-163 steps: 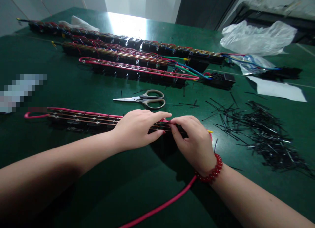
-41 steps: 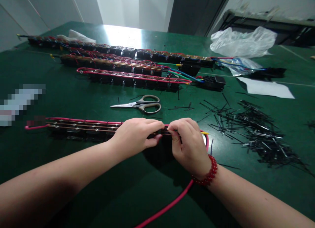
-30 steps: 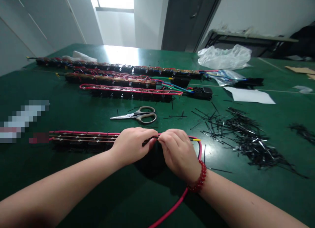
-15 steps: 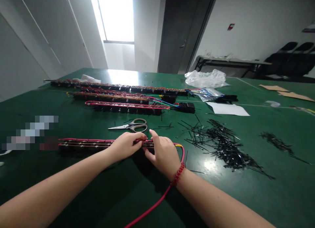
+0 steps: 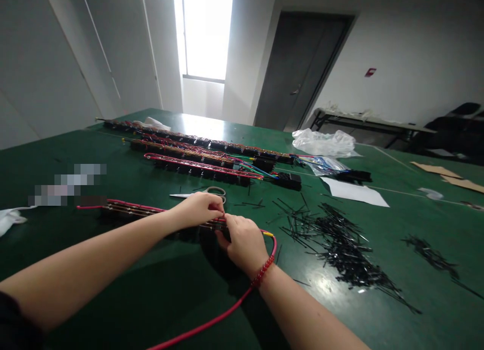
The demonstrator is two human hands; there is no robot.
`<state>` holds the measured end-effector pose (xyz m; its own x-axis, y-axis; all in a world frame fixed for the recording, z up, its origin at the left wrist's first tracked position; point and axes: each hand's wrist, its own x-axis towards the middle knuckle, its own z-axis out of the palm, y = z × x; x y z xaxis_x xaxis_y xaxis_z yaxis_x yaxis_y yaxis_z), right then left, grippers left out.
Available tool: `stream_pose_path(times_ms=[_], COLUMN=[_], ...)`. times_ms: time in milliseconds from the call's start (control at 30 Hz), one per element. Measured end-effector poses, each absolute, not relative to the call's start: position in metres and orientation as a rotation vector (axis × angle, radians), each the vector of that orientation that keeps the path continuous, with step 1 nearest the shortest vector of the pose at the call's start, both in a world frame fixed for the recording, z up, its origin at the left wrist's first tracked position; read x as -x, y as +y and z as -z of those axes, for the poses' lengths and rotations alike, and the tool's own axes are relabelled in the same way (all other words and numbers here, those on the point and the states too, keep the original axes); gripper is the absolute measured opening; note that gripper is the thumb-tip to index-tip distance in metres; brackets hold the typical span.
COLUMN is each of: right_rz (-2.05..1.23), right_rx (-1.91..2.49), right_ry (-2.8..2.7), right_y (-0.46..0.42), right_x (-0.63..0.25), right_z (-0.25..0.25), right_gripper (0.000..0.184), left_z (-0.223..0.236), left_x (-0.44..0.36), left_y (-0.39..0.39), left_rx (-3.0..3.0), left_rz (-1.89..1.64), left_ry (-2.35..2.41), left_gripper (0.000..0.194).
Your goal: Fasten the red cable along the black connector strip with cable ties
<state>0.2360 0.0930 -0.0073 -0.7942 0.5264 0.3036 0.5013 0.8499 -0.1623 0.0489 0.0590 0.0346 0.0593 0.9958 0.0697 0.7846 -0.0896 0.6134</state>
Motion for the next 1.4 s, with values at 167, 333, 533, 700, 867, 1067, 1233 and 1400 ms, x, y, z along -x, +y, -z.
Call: stream_pose_path(times_ms=[167, 333, 533, 700, 867, 1067, 1233, 1400], right_rz=[-0.121, -0.121, -0.121, -0.131, -0.136, -0.123, -0.117, -0.125], right_rx=[0.77, 0.752, 0.747, 0.727, 0.718, 0.71, 0.744, 0.735], right_ry=[-2.682, -2.69, -2.685, -2.694, -2.711, -2.722, -2.723, -2.728], right_y=[0.093, 0.092, 0.092, 0.092, 0.092, 0.091, 0.091, 0.091], right_x=[-0.236, -0.236, -0.237, -0.237, -0.238, -0.238, -0.236, -0.236], right_z=[0.007, 0.007, 0.007, 0.008, 0.008, 0.006, 0.007, 0.006], right_gripper=[0.019, 0.015, 0.015, 0.019, 0.02, 0.022, 0.022, 0.026], left_z=[-0.027, -0.019, -0.012, -0.008, -0.006, -0.007, -0.008, -0.01], left_x=[-0.045, -0.045, -0.046, -0.046, -0.048, -0.049, -0.048, -0.045], left_y=[0.061, 0.06, 0.059, 0.06, 0.06, 0.061, 0.063, 0.064], left_rx=[-1.873, -1.832, -1.78, -1.758, -1.724, -1.709, -1.725, -1.706], left_rz=[-0.749, -0.824, -0.889, -0.892, -0.905, -0.891, -0.857, -0.828], left_ry=[1.707, 1.679, 1.704, 1.72, 1.732, 1.716, 1.67, 1.616], left_gripper=[0.015, 0.014, 0.014, 0.011, 0.01, 0.011, 0.015, 0.022])
